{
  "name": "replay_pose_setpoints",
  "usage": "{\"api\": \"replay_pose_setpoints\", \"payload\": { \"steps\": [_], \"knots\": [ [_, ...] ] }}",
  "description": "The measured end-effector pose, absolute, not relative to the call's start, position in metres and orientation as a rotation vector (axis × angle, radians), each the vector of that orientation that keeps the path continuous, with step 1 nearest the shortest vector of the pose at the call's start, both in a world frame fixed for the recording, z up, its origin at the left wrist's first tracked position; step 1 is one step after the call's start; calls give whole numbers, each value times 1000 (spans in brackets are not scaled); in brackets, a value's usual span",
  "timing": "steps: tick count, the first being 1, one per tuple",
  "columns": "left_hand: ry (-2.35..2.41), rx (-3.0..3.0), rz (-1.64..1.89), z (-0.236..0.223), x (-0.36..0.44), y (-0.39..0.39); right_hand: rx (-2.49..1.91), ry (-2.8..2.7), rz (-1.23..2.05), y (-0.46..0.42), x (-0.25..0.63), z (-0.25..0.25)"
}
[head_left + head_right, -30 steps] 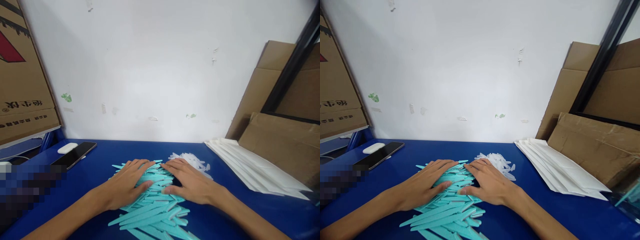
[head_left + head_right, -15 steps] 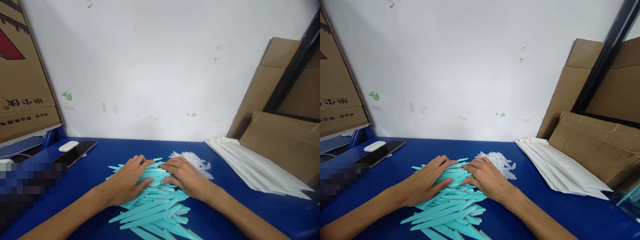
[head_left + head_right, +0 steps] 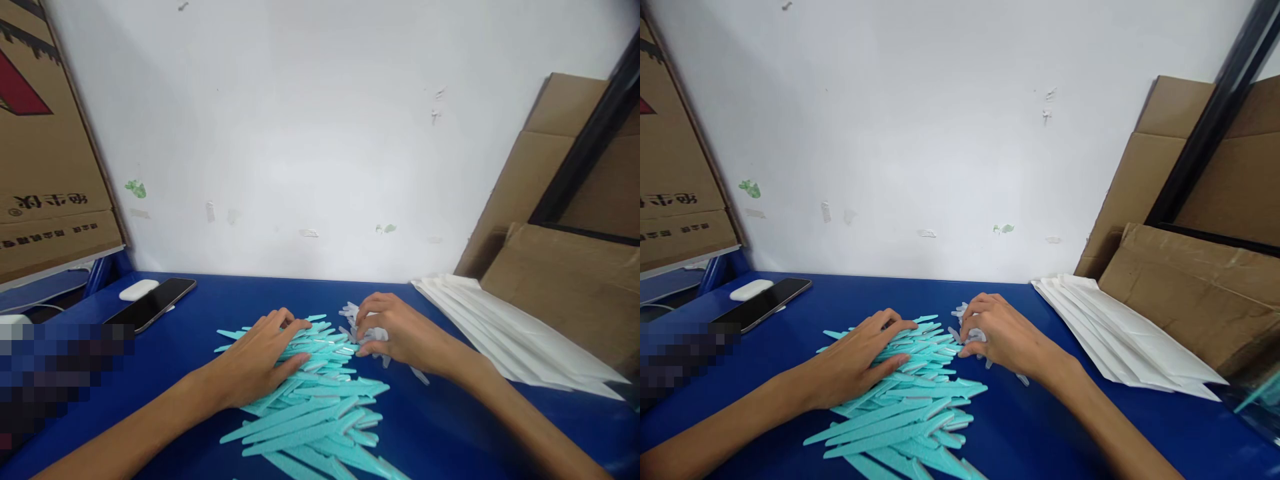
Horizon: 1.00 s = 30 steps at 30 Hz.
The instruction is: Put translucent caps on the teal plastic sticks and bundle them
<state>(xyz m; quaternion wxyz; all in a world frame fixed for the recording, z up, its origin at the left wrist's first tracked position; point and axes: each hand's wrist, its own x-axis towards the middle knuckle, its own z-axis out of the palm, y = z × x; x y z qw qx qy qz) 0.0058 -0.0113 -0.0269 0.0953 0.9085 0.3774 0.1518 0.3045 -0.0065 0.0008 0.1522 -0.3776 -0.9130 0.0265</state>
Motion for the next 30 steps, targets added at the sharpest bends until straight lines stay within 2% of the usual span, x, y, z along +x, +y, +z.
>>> {"api": "replay_pose_setpoints", "payload": {
  "steps": [11, 30],
  "knots": [
    [1153, 2638, 384, -34, 3, -10, -1024, -2630, 16, -13, 282, -11],
    [1143, 2630, 376, -36, 2, -21, -1103, -2517, -9, -15, 297, -4]
  ]
}}
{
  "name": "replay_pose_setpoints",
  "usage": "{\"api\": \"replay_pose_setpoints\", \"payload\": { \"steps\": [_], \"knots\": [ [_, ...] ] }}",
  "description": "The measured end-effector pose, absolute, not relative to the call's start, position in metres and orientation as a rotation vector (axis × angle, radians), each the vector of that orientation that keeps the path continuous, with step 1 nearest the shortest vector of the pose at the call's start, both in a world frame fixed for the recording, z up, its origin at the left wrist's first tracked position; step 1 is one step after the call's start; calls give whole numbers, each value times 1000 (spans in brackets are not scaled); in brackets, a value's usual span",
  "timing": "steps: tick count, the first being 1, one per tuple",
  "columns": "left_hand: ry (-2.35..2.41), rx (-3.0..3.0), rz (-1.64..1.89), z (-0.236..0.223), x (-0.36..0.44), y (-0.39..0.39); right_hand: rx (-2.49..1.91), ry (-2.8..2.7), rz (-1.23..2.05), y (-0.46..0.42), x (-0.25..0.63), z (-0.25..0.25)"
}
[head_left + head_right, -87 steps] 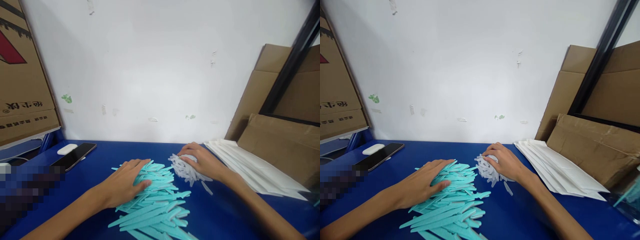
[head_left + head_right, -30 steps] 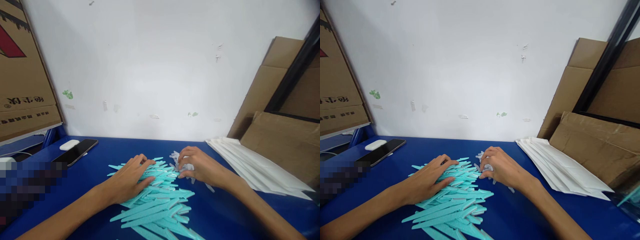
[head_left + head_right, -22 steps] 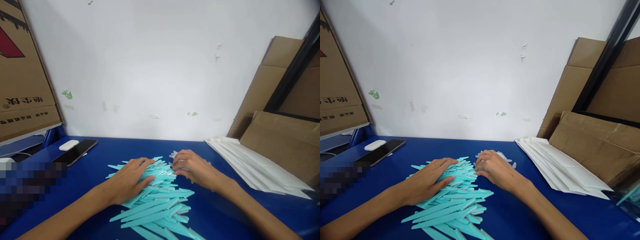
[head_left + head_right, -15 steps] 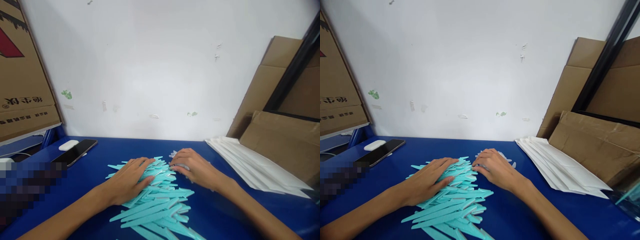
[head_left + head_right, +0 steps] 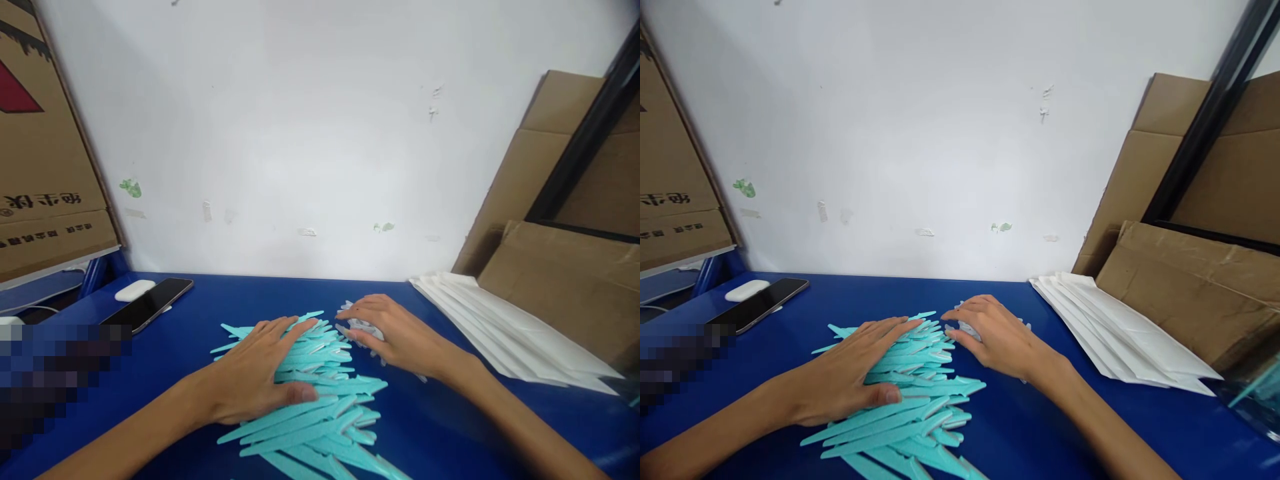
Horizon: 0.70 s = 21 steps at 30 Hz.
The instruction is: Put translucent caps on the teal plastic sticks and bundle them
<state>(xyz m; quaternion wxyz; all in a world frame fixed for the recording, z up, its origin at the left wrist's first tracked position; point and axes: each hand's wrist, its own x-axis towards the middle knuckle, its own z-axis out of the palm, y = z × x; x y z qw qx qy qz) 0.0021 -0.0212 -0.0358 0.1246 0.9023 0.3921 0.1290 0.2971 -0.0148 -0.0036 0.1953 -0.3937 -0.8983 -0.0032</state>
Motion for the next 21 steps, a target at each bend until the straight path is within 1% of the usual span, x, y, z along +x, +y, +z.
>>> {"api": "replay_pose_setpoints", "payload": {
  "steps": [4, 6, 9, 12, 14, 18, 21],
  "knots": [
    [1083, 2661, 313, -35, -1, -18, -1084, -2463, 51, -34, 278, 2],
    [1115, 2666, 314, -36, 0, -17, -1095, -2466, 88, -51, 262, -5],
    [1138, 2636, 297, -36, 3, -18, -1142, -2386, 117, -80, 237, -32],
    [1163, 2589, 255, -34, 5, -19, -1025, -2531, 77, -97, 221, -67],
    [1169, 2584, 251, -33, 6, -20, -1042, -2573, 76, -97, 218, -81],
    [1202, 2593, 277, -35, 5, -18, -1086, -2595, 119, -86, 224, -75],
    [1221, 2610, 334, -37, 4, -16, -1213, -2568, 261, -82, 226, -59]
  ]
}}
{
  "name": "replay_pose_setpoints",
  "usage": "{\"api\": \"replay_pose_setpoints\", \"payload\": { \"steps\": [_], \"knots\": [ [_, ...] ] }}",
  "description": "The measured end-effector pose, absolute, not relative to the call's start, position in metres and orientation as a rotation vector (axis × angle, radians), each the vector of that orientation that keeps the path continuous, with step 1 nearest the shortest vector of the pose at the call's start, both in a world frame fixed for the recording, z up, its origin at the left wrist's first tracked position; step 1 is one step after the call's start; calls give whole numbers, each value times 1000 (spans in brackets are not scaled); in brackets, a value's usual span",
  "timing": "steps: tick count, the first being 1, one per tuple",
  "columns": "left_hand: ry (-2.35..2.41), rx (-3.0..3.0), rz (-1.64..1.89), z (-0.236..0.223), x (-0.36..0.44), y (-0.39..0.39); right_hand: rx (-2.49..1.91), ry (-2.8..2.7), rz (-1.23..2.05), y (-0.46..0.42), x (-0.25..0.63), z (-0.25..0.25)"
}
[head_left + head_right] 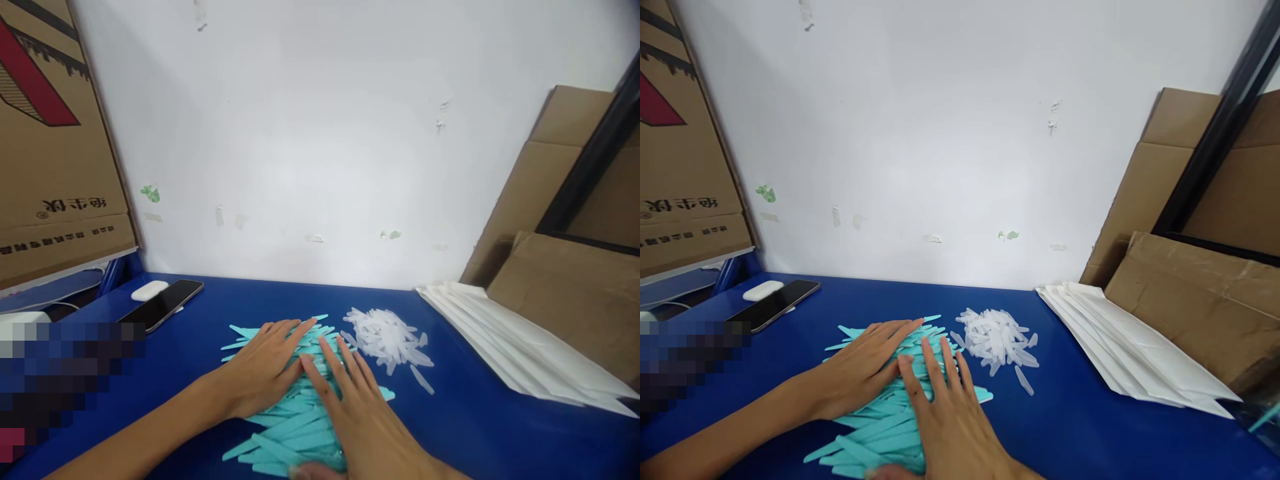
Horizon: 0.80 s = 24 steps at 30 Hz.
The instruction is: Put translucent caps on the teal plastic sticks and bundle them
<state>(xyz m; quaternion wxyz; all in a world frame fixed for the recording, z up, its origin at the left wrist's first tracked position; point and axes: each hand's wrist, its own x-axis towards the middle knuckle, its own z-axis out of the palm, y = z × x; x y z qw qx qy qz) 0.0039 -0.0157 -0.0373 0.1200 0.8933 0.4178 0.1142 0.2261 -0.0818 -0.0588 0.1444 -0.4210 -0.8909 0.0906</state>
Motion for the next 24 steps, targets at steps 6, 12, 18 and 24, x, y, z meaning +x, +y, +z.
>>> {"api": "replay_pose_setpoints", "payload": {
  "steps": [6, 12, 18, 24],
  "knots": [
    [1220, 2528, 372, -27, -2, -9, -1379, -2536, 448, -71, 208, -46],
    [1340, 2375, 366, -19, -23, 13, -1365, -2509, 407, -45, 175, -43],
    [1363, 2415, 369, -21, -25, 13, -1297, -2486, 299, -38, 166, -49],
    [1348, 2423, 350, -22, -20, 3, -1274, -2459, -8, -43, 170, -48]
  ]
}}
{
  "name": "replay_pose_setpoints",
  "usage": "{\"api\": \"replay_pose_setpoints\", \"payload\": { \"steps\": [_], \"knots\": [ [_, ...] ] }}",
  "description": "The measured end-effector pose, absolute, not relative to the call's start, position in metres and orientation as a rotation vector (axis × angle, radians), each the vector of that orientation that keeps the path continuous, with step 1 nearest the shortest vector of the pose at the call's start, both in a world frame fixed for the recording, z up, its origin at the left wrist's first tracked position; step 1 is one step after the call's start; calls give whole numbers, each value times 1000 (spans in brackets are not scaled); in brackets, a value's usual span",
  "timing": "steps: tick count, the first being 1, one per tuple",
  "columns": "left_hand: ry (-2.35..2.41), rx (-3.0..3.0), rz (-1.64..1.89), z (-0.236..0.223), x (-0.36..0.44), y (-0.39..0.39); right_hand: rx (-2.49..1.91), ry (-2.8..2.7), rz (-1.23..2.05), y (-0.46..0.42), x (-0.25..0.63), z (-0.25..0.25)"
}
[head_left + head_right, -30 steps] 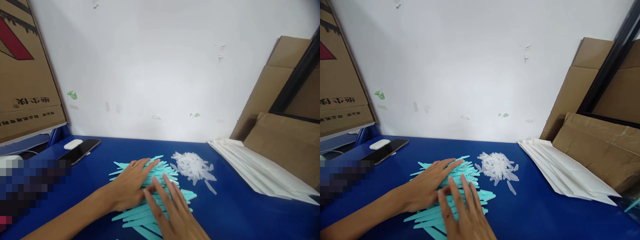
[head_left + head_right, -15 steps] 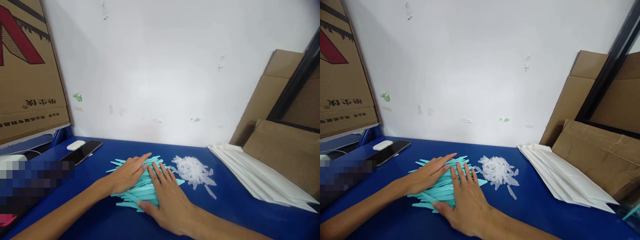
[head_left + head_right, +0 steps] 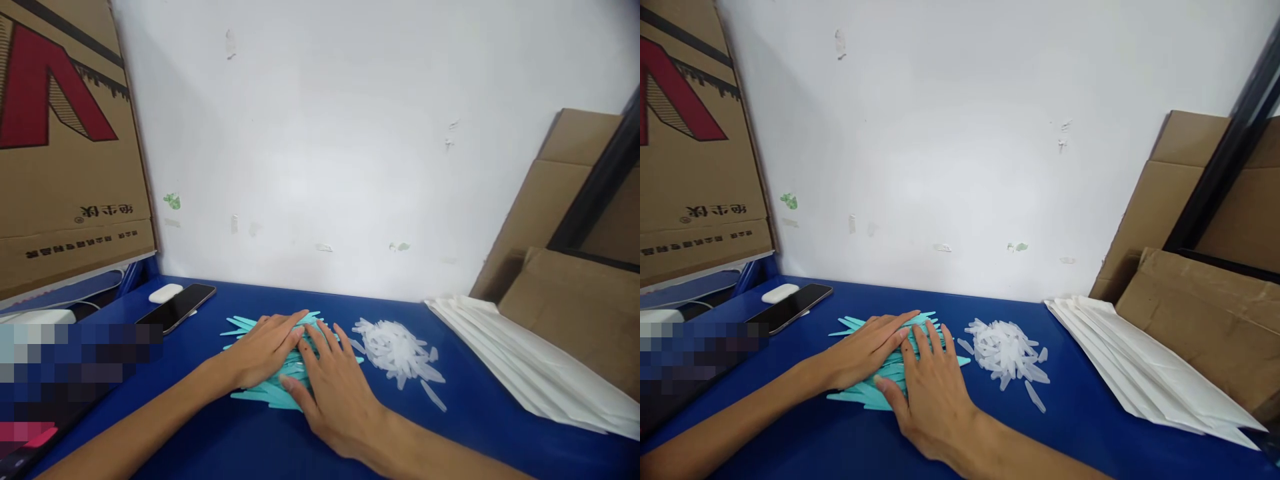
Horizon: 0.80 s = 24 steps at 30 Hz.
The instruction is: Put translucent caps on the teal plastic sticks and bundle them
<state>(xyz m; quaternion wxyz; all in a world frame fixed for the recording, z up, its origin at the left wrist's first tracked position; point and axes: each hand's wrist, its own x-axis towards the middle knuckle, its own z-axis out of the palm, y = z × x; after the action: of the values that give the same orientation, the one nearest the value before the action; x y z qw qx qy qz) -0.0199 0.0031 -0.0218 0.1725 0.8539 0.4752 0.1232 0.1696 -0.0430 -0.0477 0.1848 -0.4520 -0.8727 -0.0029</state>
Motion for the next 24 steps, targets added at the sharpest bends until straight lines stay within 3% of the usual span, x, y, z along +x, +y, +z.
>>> {"api": "replay_pose_setpoints", "payload": {
  "steps": [8, 15, 24],
  "knots": [
    [1542, 2394, 633, -28, -19, 12, -1270, -2431, -166, -45, 183, -47],
    [1573, 2520, 709, -39, -17, 18, -1535, -2306, 2, -33, 187, -54],
    [1531, 2532, 726, -41, -15, 16, -1390, -2403, 354, -28, 192, -37]
  ]
}}
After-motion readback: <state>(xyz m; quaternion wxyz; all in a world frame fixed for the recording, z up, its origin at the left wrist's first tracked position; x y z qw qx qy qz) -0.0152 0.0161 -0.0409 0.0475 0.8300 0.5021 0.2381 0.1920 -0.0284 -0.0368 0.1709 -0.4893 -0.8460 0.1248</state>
